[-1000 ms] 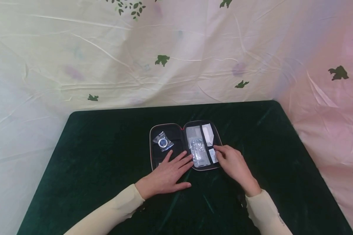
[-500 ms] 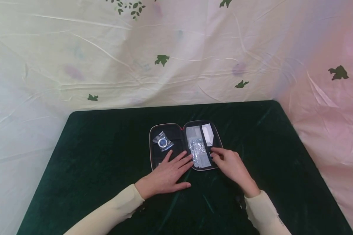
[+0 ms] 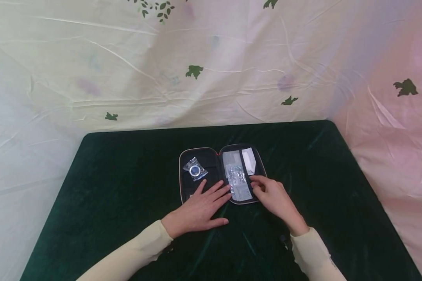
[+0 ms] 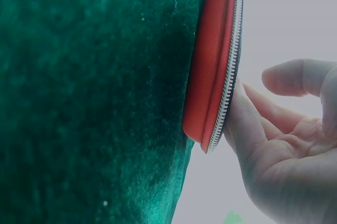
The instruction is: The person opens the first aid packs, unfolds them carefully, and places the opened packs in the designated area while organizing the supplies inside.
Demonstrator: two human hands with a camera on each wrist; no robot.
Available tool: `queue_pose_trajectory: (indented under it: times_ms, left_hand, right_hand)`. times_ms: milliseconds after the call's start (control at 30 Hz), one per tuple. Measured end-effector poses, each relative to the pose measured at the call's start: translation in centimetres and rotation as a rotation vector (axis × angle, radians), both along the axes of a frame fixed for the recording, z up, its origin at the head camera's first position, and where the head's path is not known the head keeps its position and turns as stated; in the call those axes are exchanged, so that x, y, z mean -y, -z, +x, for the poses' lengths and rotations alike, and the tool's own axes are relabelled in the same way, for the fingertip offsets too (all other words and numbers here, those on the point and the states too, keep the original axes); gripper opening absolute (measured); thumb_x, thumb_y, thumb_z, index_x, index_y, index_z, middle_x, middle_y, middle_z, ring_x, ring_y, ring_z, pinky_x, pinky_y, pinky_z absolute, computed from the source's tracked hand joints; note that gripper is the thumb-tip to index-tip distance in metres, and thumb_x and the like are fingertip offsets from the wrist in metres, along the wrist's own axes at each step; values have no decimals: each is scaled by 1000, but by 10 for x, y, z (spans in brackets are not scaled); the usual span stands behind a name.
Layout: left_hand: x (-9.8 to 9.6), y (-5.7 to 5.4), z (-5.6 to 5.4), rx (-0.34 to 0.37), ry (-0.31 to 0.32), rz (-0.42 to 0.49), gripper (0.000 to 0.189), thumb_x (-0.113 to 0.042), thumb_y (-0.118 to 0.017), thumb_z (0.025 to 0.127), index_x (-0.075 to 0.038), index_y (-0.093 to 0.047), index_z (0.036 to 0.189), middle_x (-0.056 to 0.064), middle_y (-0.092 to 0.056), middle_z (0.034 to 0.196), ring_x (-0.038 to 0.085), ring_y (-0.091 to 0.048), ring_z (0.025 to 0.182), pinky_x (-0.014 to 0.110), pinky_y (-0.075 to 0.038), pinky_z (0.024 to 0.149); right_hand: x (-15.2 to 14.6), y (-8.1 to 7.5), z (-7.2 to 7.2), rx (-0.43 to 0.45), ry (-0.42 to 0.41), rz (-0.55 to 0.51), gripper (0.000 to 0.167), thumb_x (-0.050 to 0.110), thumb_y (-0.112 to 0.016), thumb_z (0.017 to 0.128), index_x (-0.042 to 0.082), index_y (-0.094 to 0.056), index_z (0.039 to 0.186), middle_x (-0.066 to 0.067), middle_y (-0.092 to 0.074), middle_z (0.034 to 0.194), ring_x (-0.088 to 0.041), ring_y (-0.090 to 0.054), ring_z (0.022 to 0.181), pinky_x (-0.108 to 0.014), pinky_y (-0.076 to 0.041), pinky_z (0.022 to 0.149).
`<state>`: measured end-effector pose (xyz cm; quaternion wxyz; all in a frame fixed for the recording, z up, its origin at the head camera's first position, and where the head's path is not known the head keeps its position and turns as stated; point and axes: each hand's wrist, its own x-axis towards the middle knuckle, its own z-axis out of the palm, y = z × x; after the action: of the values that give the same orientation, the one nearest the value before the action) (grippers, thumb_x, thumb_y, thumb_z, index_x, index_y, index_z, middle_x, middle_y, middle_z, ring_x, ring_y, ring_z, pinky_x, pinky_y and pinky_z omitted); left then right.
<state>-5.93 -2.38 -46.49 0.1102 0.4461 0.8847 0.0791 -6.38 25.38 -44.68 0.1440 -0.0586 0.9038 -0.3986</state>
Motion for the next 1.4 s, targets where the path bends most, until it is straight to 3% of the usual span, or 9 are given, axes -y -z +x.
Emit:
queue_pose_trajectory:
  times_ms: [267, 467, 567, 733, 900, 1000, 1133, 1400]
  left_hand:
    - [3, 0, 1, 1, -8, -7, 76, -70, -40, 102, -21, -39, 161, 1, -21, 172, 23, -9, 159, 64, -12, 123]
    - [10, -5, 1, 7, -35, 22, 75, -69, -40, 103, -21, -41, 160, 1, -22, 172, 23, -9, 160, 65, -13, 123]
    - [20, -10, 0, -2, -76, 69, 72, -67, -43, 103, -21, -43, 159, 1, -26, 171, 23, -11, 159, 65, -14, 123]
    - [43, -14, -6, -34, -164, 188, 67, -60, -51, 103, -18, -47, 156, 2, -34, 167, 24, -19, 158, 61, -14, 124]
    - [65, -15, -12, -25, -270, 258, 66, -55, -57, 103, -17, -47, 156, 4, -39, 165, 26, -24, 156, 60, -17, 124]
    - [75, -15, -15, -26, -322, 257, 68, -55, -57, 102, -16, -46, 156, 6, -39, 165, 27, -25, 156, 63, -19, 123]
    - [85, -13, -18, -35, -379, 262, 69, -55, -60, 101, -14, -47, 156, 7, -38, 165, 28, -25, 156, 65, -21, 122]
    - [98, -11, -23, -8, -473, 251, 74, -56, -62, 99, -13, -45, 157, 9, -35, 166, 32, -26, 155, 67, -21, 120]
  right_hand:
    - [2, 0, -1, -3, -6, 21, 41, 12, -55, 102, 0, -60, 140, -17, -70, 123, -22, -62, 87, -29, -48, 62]
    - [1, -1, -2, -58, 10, 52, 39, 16, -56, 105, 0, -59, 141, -16, -71, 122, -22, -61, 89, -29, -49, 64]
    - [2, -2, -2, -109, 17, 67, 38, 17, -56, 106, 1, -60, 141, -16, -70, 124, -22, -62, 91, -32, -51, 72]
    - [9, -5, -4, -203, 34, 72, 37, 18, -57, 106, 2, -62, 139, -19, -68, 126, -26, -63, 98, -48, -54, 88]
    - [20, -10, -10, -265, 51, 69, 35, 20, -56, 105, 4, -65, 136, -16, -68, 121, -26, -60, 93, -45, -51, 82]
    - [28, -12, -14, -285, 42, 67, 35, 21, -56, 106, 5, -66, 135, -17, -67, 124, -28, -60, 95, -44, -51, 81]
    - [39, -13, -17, -287, 16, 49, 36, 23, -57, 106, 6, -66, 136, -20, -63, 134, -32, -61, 105, -52, -53, 88]
    - [70, -10, -27, -319, -53, 40, 36, 25, -62, 105, 6, -65, 135, -18, -64, 136, -35, -63, 119, -60, -51, 100]
